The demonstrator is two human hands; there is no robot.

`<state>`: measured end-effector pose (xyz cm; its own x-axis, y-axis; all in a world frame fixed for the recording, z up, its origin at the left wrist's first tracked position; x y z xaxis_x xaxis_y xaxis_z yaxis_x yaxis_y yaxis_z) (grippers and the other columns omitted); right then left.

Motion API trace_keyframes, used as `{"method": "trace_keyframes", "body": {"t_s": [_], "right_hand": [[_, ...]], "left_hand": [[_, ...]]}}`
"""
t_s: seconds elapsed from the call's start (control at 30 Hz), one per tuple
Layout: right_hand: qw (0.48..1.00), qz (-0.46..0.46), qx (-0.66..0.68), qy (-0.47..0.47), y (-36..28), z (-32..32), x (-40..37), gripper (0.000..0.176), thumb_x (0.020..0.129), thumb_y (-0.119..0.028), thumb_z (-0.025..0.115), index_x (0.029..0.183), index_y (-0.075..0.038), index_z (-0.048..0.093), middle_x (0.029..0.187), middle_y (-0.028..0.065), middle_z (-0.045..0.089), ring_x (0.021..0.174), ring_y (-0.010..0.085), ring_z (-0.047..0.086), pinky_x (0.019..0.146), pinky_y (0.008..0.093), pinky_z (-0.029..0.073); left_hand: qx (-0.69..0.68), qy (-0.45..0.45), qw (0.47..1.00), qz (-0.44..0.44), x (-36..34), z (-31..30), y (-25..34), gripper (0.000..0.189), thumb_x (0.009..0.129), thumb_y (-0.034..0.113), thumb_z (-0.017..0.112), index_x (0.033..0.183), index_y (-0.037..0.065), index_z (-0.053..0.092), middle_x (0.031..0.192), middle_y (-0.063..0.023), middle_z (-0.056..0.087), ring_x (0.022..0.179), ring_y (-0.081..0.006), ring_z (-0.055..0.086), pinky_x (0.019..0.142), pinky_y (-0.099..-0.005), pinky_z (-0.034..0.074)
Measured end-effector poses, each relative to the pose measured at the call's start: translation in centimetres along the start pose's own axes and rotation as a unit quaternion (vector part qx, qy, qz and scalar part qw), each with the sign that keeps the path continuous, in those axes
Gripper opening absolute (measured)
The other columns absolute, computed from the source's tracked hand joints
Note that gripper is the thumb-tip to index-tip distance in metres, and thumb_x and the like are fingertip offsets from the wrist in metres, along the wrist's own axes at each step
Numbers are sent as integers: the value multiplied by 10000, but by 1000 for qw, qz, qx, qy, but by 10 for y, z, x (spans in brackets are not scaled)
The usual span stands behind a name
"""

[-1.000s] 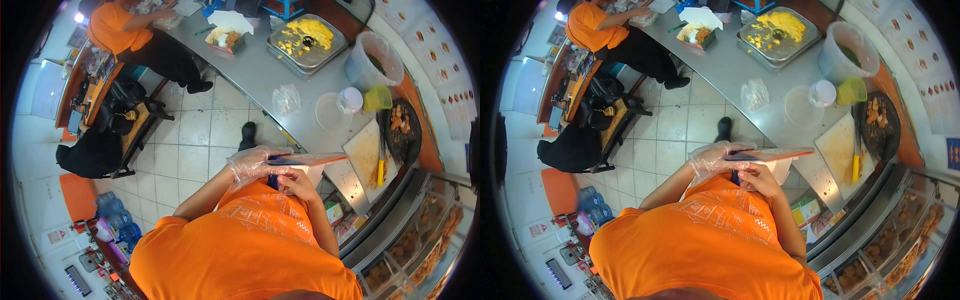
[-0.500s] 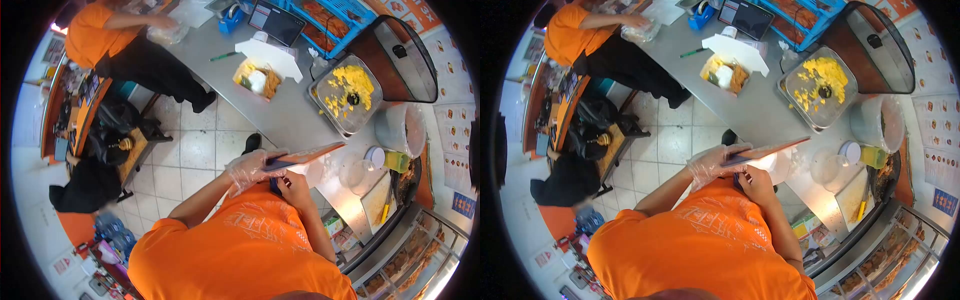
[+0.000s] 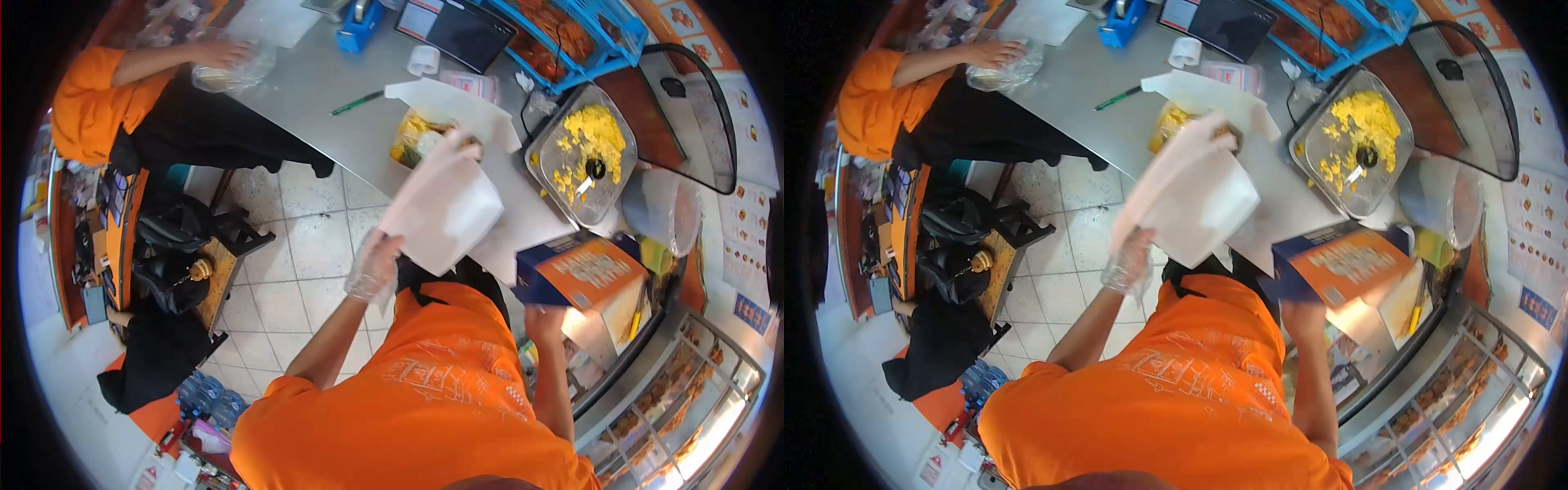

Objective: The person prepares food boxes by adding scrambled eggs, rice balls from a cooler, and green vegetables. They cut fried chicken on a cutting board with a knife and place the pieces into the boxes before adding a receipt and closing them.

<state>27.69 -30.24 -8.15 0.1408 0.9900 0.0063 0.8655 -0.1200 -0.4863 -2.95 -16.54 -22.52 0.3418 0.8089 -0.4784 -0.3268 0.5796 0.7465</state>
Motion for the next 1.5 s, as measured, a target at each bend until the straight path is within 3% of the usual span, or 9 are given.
{"method": "trace_keyframes", "body": {"t_s": [0.1,0.33,0.43,0.5,0.8,0.87,1.0,1.27,1.5], "right_hand": [[998,10,-53,-20,45,60,-1,195,865,-68,675,1056,-93,703,797,124,620,654,361,635,565,435,513],[996,81,-20,-4,53,50,24,126,919,-178,702,988,-77,733,789,80,670,643,274,660,600,393,528],[982,104,72,143,16,-18,62,91,884,-74,737,846,-5,692,726,84,669,632,165,644,596,279,502],[968,40,164,186,-20,-44,101,245,864,-75,757,1090,4,702,960,128,713,808,215,691,723,296,540],[993,-1,105,-60,-67,19,126,143,878,-132,709,933,-2,730,852,206,698,721,399,655,661,437,523],[977,80,188,-59,-64,27,120,117,867,-85,673,896,24,704,786,220,683,676,428,633,613,447,511],[954,132,264,-53,-53,43,117,102,876,-62,658,867,34,689,651,142,656,555,197,648,539,340,484],[913,121,384,-62,-31,95,111,157,882,-32,668,996,70,697,803,74,722,693,87,635,634,270,518],[863,109,473,-139,-25,126,118,246,911,1,578,1154,18,616,1052,61,662,960,128,613,853,293,496]], "left_hand": [[-108,109,988,-11,-1,-18,-1,477,934,193,647,1360,11,532,1222,-80,618,1106,-163,584,979,-294,460],[-121,180,975,-40,-4,-43,-2,154,874,151,653,999,64,632,1055,-56,635,1023,-182,600,975,-318,461],[-68,156,985,-5,-7,-38,2,208,886,163,627,1056,43,632,1046,-56,633,1023,-193,601,961,-317,469],[-20,156,986,-59,-7,-32,3,325,867,180,639,1147,17,612,1114,-74,621,1038,-197,600,968,-330,464],[216,-55,963,149,-25,27,61,680,870,451,713,1321,-35,563,1190,-132,640,1095,-252,624,947,-392,507],[392,-57,892,216,-33,27,69,546,778,95,786,1293,64,608,1077,-119,620,1035,-253,643,908,-353,521],[465,-7,857,223,-40,42,90,587,748,103,800,1305,105,614,985,-109,585,923,-272,619,816,-380,501],[234,44,956,172,-24,-8,41,578,860,318,700,1356,45,586,1137,-104,599,1067,-217,590,965,-336,453],[-25,67,997,-10,0,-21,11,444,943,122,617,1385,88,581,1180,-49,556,1101,-153,579,1019,-299,480]]}}
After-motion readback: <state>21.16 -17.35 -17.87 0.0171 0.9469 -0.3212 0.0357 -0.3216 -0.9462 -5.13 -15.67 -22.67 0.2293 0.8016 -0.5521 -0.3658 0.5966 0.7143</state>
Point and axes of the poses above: each hand's wrist, its own x-axis towards the middle knuckle, its own z-axis out of the palm, y = z × x, the point moved 5 cm from there along x, towards the middle knuckle
